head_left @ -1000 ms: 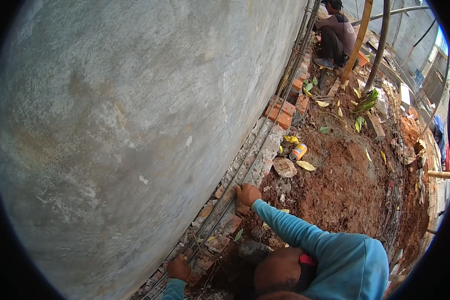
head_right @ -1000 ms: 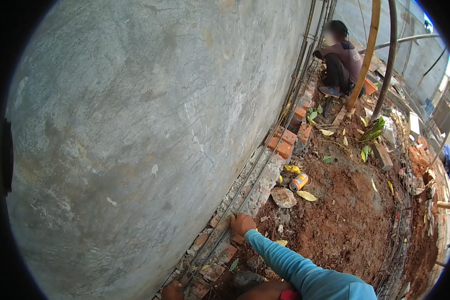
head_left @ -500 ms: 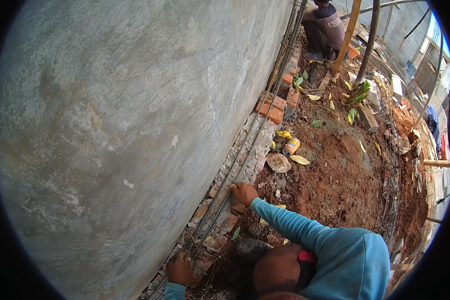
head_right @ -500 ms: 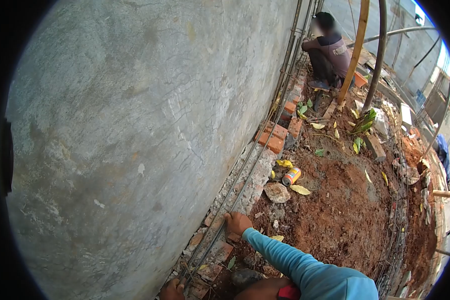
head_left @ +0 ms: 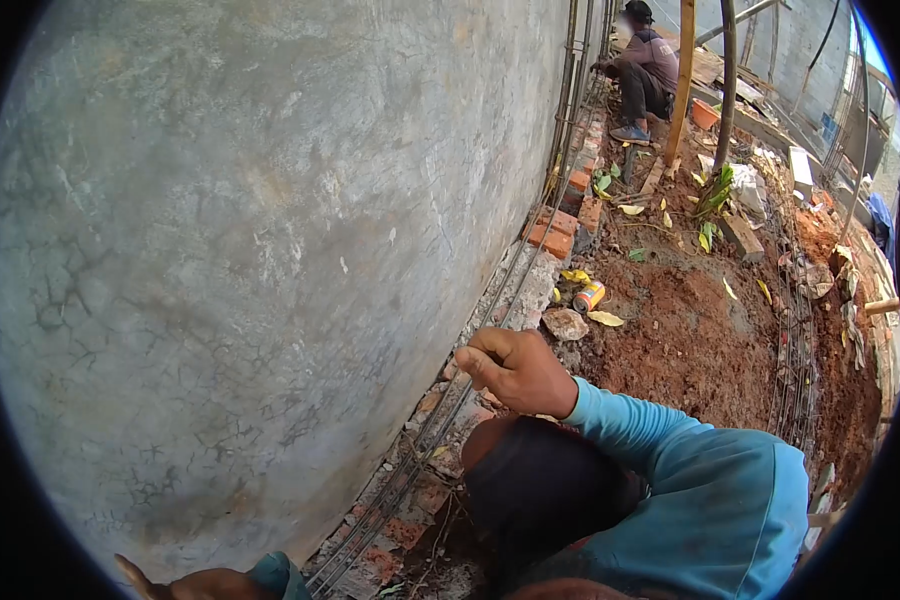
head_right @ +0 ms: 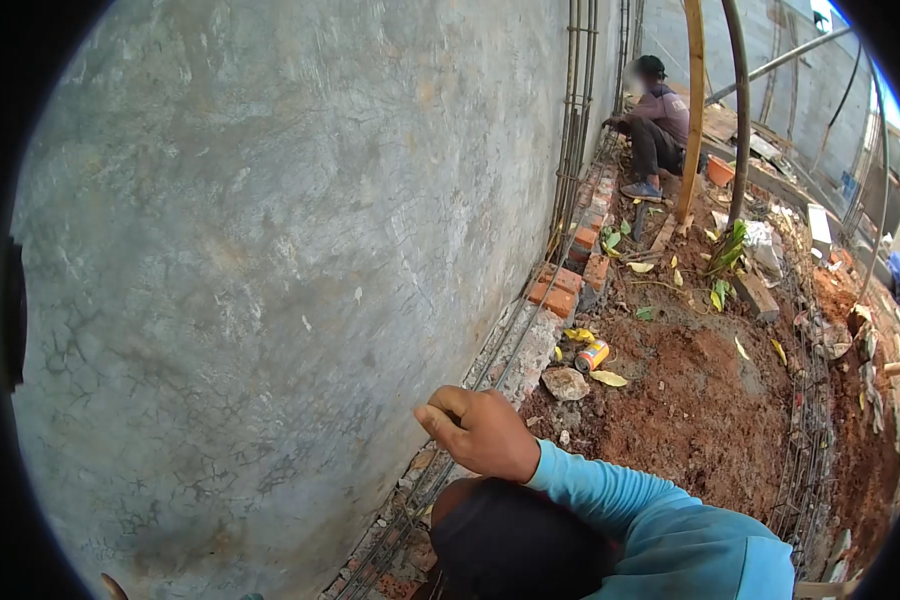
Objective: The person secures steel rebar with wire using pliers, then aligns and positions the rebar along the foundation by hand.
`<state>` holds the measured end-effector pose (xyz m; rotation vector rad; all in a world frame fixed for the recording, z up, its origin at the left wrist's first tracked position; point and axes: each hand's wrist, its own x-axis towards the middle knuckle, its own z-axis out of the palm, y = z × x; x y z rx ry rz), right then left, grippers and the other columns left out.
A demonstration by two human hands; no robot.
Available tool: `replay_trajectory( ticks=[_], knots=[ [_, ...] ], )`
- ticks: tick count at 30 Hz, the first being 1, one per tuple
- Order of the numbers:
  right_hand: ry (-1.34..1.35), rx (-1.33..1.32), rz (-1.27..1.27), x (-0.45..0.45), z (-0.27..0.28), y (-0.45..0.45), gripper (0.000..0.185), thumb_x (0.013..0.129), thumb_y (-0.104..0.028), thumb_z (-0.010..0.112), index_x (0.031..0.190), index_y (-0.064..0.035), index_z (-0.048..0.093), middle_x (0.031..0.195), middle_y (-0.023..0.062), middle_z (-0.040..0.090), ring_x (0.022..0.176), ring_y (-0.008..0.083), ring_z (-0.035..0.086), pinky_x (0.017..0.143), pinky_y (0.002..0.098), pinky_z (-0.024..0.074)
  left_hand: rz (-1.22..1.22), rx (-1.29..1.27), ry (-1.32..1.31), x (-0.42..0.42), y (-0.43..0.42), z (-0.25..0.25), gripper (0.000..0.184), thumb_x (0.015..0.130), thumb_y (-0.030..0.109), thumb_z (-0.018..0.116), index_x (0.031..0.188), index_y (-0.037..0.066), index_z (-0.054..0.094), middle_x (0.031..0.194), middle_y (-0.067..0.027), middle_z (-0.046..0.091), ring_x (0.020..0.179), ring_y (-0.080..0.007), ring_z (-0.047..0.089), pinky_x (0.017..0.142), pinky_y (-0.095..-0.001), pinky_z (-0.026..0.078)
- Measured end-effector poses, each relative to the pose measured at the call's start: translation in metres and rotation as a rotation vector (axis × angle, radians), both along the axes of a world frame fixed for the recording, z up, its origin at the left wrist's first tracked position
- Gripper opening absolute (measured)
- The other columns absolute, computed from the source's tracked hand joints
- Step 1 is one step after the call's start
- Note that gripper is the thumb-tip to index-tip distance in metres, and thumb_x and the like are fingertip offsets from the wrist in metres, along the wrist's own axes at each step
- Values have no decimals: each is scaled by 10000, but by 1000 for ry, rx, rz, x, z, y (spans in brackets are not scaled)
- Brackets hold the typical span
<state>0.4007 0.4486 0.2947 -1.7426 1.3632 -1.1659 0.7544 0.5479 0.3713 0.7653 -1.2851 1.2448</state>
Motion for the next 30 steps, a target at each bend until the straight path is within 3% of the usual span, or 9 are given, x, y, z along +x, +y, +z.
replay_trajectory(
  ticks=[6,8,10,13,15,21,24,28,30],
  knots=[
    [109,-464,582,91,101,70,240,936,-258,592,840,-39,571,652,141,593,583,359,596,523,454,448,455,-43,156,96,39,11,381,988,228,519,1261,-36,547,1280,-242,567,1195,-387,549,989,-487,449],
    [176,-522,721,119,97,78,236,936,-256,580,846,-38,564,677,149,606,609,369,608,541,467,455,535,-43,203,117,44,3,378,982,231,527,1262,-21,557,1295,-233,561,1222,-372,537,1007,-480,442],
    [255,-515,779,142,57,75,239,958,-265,572,848,-54,560,679,110,589,618,318,602,548,424,470,778,82,141,136,53,-14,464,1030,318,411,1310,-35,520,1406,-210,477,1322,-363,448,1072,-477,389],
    [468,-479,745,145,-5,59,239,938,-259,581,855,-35,561,707,127,610,664,337,624,585,433,489,780,71,106,142,52,-16,538,1035,390,355,1325,-35,510,1411,-212,475,1310,-368,459,1070,-482,390],
    [856,-357,822,142,-22,57,224,912,-235,595,866,-18,563,726,147,621,712,342,645,622,434,506,780,86,118,139,51,-17,544,1033,395,360,1330,-36,506,1409,-214,476,1311,-368,457,1071,-484,389],
    [543,-429,1030,158,-26,60,209,870,-208,613,870,-4,568,731,163,627,723,353,658,636,437,519,776,56,127,148,49,-25,573,1032,416,350,1326,-49,510,1369,-230,510,1278,-377,486,1045,-480,410],
    [630,-429,1062,157,-43,55,216,827,-191,642,878,6,569,754,159,626,749,351,655,670,435,522,777,75,172,153,48,-32,555,1022,403,412,1282,-70,541,1291,-245,564,1189,-388,546,995,-454,450],
    [529,-428,1117,153,-42,53,264,754,-182,648,884,44,608,742,201,650,754,387,661,722,460,530,687,34,160,116,36,-20,513,1018,340,448,1280,-96,521,1333,-292,508,1219,-444,504,1012,-522,404],
    [535,-372,1171,149,-33,55,225,800,-172,634,896,23,578,794,154,604,804,333,640,714,432,517,642,7,153,105,30,-16,494,1017,308,465,1279,-108,511,1354,-315,480,1234,-473,483,1021,-557,381]
  ],
)
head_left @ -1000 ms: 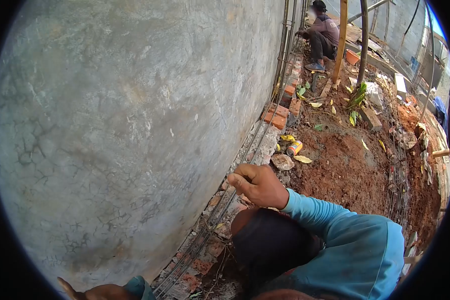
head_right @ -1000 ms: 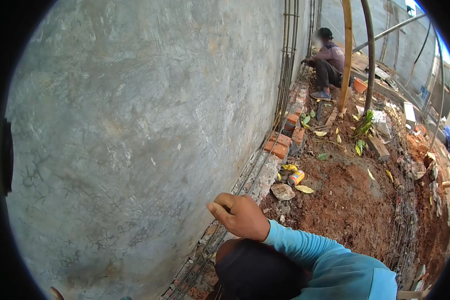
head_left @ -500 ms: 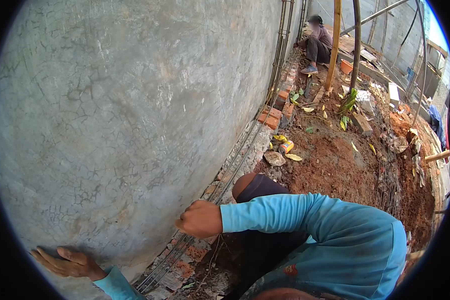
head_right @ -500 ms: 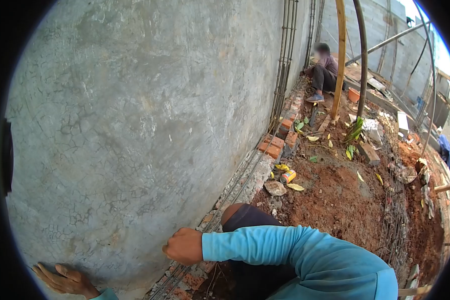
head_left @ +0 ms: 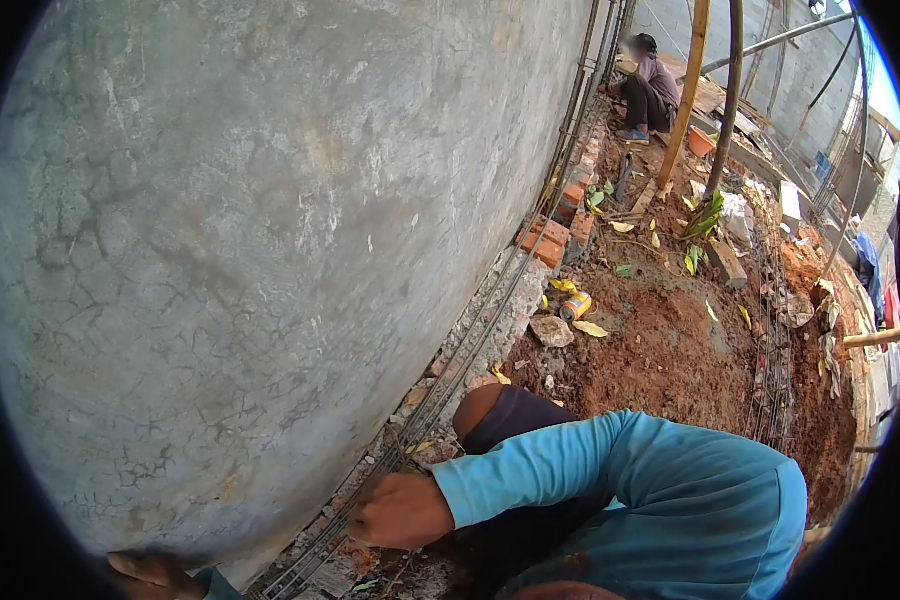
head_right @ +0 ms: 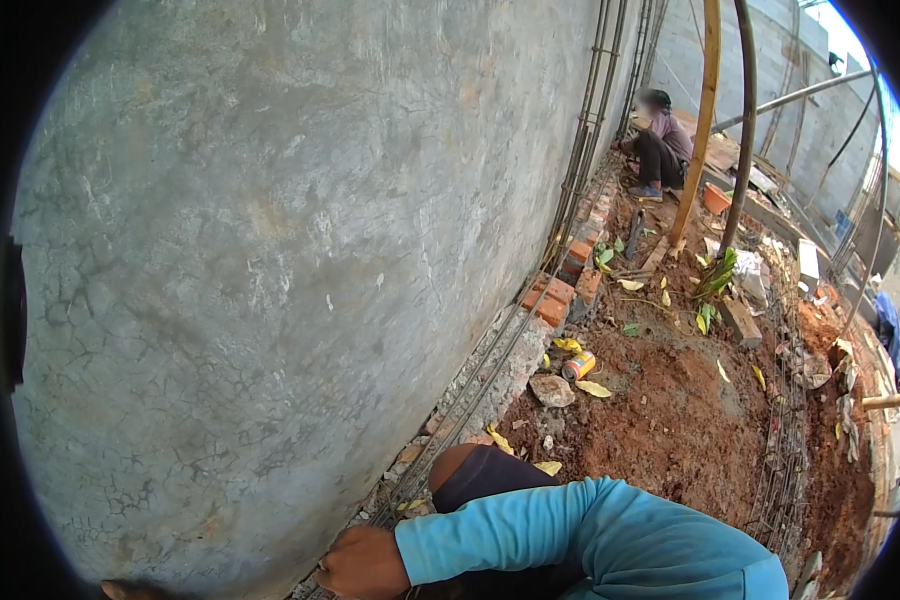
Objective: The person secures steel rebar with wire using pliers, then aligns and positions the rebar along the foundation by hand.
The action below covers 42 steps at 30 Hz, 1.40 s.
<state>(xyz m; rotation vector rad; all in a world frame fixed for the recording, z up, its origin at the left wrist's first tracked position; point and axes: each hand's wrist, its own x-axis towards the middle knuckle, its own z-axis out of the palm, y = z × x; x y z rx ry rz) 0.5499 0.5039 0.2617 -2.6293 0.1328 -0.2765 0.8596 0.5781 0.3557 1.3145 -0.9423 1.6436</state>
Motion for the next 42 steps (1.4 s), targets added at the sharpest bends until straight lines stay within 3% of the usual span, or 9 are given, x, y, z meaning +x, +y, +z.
replay_trajectory(
  ticks=[1,27,42],
  knots=[
    [-1,3,-1,-2,0,0,225,800,-172,634,896,23,578,794,154,604,804,333,640,714,432,517,-76,6,50,3,0,-3,563,1017,368,439,1293,-117,509,1407,-324,421,1318,-465,391,1070,-577,305],
    [11,17,27,-9,2,10,235,813,-146,630,959,36,596,807,170,618,825,347,643,760,458,505,-48,0,25,-5,-2,0,541,1025,357,426,1298,-102,514,1398,-309,440,1300,-464,411,1062,-572,316],
    [39,24,39,-8,6,12,207,806,-136,634,917,34,594,799,165,624,823,346,650,769,451,508,-45,29,58,-10,2,2,566,1024,382,425,1325,-93,490,1415,-306,420,1318,-459,389,1076,-572,303]
  ],
)
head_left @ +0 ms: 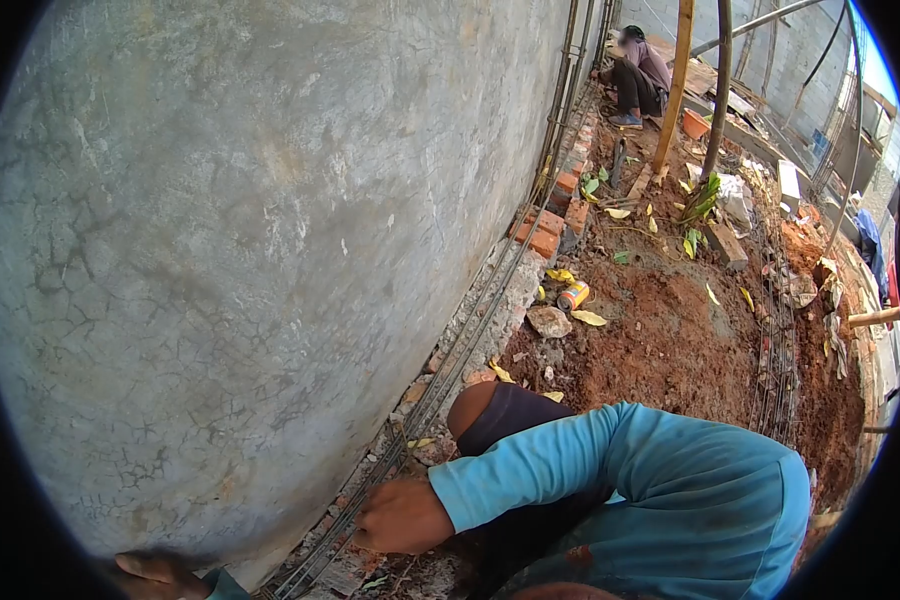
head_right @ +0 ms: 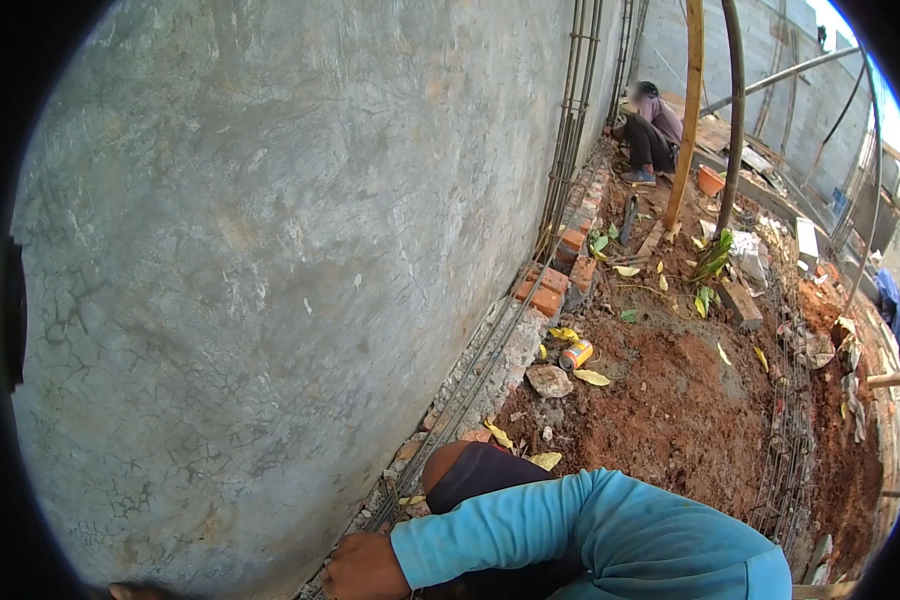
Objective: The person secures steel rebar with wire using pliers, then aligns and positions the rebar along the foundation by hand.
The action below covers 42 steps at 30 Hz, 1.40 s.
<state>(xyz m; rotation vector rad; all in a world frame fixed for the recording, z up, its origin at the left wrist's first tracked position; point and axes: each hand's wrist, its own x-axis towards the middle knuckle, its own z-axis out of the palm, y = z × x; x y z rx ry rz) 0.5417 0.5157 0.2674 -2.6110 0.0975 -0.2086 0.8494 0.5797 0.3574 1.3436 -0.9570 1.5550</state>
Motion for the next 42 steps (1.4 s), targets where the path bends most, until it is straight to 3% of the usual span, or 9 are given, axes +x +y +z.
replay_trajectory(
  ticks=[6,16,20,24,28,30,34,38,42],
  knots=[
    [-106,7,-11,5,-17,1,254,711,-184,667,832,36,630,735,200,659,760,384,673,707,470,533,29,-6,-40,19,2,-7,524,1014,354,459,1276,-94,525,1361,-294,471,1253,-436,459,1045,-535,356],
    [-14,-76,18,1,-5,-5,168,784,-155,651,836,-5,598,774,145,643,791,316,668,725,424,519,150,-62,-104,104,22,-39,479,978,322,566,1178,-112,590,1159,-262,622,1042,-379,611,913,-422,497],
    [-143,-63,-328,-31,31,-49,192,868,-207,642,850,-19,603,802,130,653,773,330,659,688,423,522,202,-53,-182,110,25,-39,476,979,319,566,1172,-115,589,1135,-263,630,1021,-380,616,899,-425,502],
    [-352,379,-819,-77,36,-103,177,885,-194,620,872,-21,654,732,141,658,651,314,636,616,402,499,217,-31,-113,113,28,-42,501,986,349,544,1169,-116,586,1111,-270,634,996,-390,621,887,-432,505],
    [-350,410,-963,-94,13,-116,191,899,-192,610,870,-10,662,707,129,650,612,273,619,602,380,493,134,-5,-89,93,22,-32,542,1001,394,490,1173,-111,582,1118,-277,629,1002,-401,623,884,-441,504],
    [-361,439,-866,-88,15,-107,193,905,-194,606,880,-11,663,701,123,647,605,242,621,600,380,496,143,-1,-103,83,20,-26,543,1003,396,483,1177,-109,581,1124,-277,628,1009,-403,621,887,-445,503],
    [-395,255,-731,-66,26,-74,179,917,-189,588,898,-20,642,719,145,646,652,351,625,605,421,487,157,1,-112,66,16,-22,546,1007,400,468,1187,-103,578,1135,-276,624,1023,-406,617,892,-454,501],
    [-484,516,-411,-30,39,2,159,918,-200,585,915,-43,612,752,138,640,687,378,623,610,467,474,167,0,-118,60,14,-17,549,1011,404,453,1196,-97,576,1147,-275,621,1037,-409,613,897,-462,498],
    [-170,366,-208,3,-13,53,206,948,-236,563,913,-36,596,782,125,647,722,331,647,636,436,504,169,3,-133,58,13,-14,552,1015,408,438,1205,-92,574,1158,-275,617,1051,-411,609,902,-470,496]
  ],
)
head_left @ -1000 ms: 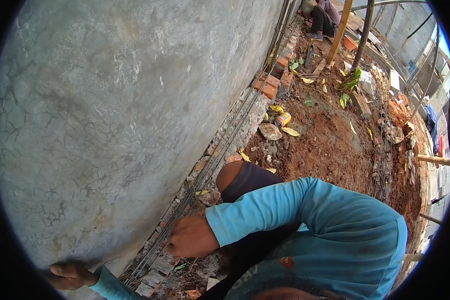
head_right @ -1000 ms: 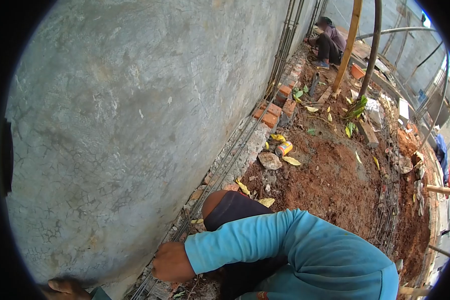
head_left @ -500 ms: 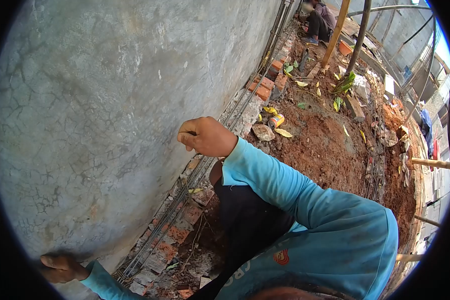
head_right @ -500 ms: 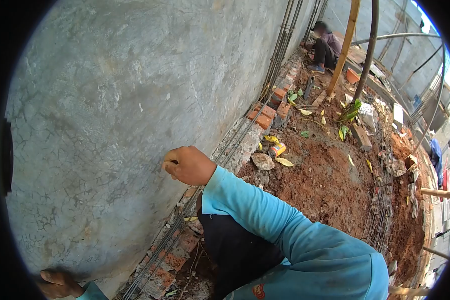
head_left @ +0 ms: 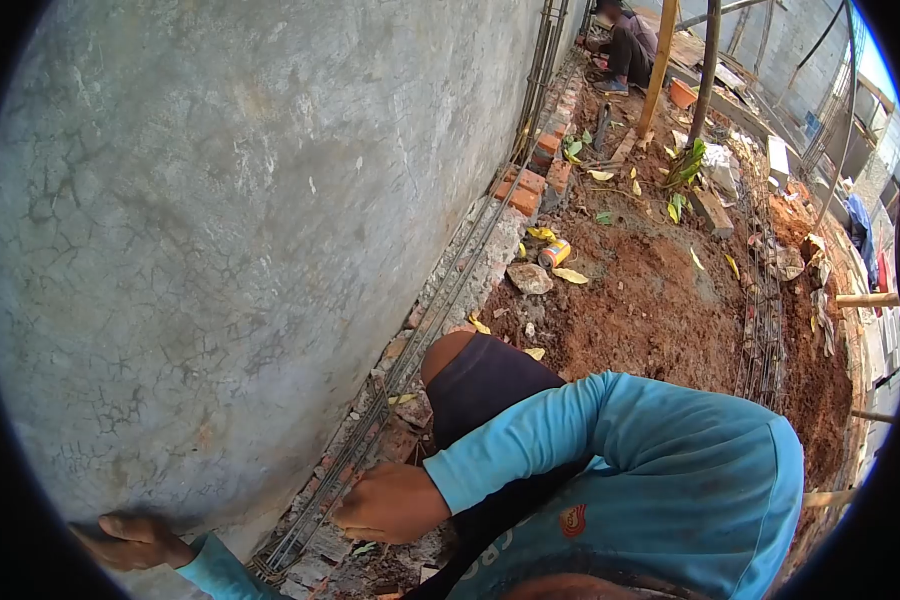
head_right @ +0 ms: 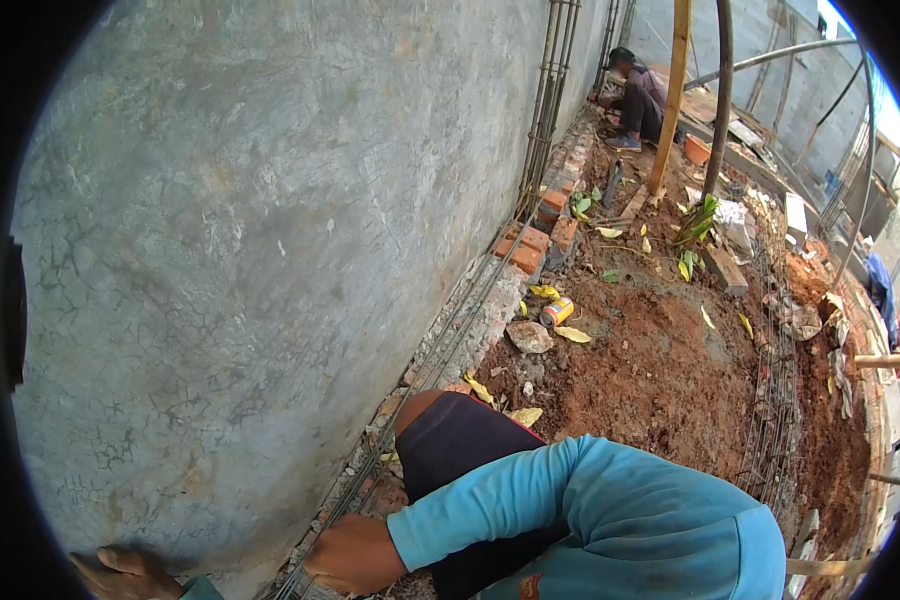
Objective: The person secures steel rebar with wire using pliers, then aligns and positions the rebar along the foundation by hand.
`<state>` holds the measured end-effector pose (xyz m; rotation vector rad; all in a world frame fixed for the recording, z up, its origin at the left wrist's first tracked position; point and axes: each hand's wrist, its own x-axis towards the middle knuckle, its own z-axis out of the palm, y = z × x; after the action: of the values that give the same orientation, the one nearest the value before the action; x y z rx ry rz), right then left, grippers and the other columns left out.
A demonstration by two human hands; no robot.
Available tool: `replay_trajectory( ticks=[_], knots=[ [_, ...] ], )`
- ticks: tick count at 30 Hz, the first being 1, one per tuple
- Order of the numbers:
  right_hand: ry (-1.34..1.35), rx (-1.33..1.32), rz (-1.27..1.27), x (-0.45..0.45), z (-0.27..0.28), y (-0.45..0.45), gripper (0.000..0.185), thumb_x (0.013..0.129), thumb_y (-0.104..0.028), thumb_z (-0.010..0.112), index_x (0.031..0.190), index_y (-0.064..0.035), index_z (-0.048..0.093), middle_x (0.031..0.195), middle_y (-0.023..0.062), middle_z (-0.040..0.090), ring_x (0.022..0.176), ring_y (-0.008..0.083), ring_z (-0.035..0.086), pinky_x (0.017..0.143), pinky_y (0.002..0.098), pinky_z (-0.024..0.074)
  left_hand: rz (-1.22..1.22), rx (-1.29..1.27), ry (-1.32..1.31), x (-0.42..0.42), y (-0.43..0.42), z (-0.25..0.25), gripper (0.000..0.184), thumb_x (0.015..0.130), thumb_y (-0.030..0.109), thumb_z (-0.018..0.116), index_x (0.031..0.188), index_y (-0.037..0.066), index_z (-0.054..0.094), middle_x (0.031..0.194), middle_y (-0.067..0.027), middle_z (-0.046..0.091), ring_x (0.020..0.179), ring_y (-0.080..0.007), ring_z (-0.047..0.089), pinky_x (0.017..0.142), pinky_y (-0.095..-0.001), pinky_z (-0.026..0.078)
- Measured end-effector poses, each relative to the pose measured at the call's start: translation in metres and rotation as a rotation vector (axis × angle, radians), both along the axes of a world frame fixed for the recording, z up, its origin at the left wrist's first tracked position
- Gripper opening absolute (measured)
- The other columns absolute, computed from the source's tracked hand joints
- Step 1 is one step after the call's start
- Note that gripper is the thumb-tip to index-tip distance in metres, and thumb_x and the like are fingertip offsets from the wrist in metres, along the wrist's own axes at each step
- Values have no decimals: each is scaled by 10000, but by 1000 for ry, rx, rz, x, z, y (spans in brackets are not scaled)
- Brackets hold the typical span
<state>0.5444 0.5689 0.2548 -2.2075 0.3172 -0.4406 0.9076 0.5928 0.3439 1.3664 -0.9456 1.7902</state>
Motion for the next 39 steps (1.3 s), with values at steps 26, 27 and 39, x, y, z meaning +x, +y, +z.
replay_trajectory(
  ticks=[26,27,39],
  knots=[
    [227,-227,23,9,-42,-9,204,827,-178,639,926,-3,605,823,170,628,795,357,655,713,466,528,3,7,-82,0,2,10,519,1020,387,429,1250,-59,561,1235,-275,576,1120,-426,576,946,-507,476],
    [221,-219,21,8,-40,-9,214,827,-183,639,940,-3,611,813,166,629,787,353,657,709,464,529,6,7,-81,-1,1,9,518,1020,386,429,1250,-60,560,1236,-275,576,1120,-427,576,946,-507,475],
    [269,-273,65,8,-33,-4,268,832,-206,642,1004,-2,614,791,156,652,774,335,663,678,443,529,15,-8,-46,-5,0,10,520,1025,388,418,1239,-61,568,1203,-256,601,1085,-409,596,932,-490,486]
  ],
)
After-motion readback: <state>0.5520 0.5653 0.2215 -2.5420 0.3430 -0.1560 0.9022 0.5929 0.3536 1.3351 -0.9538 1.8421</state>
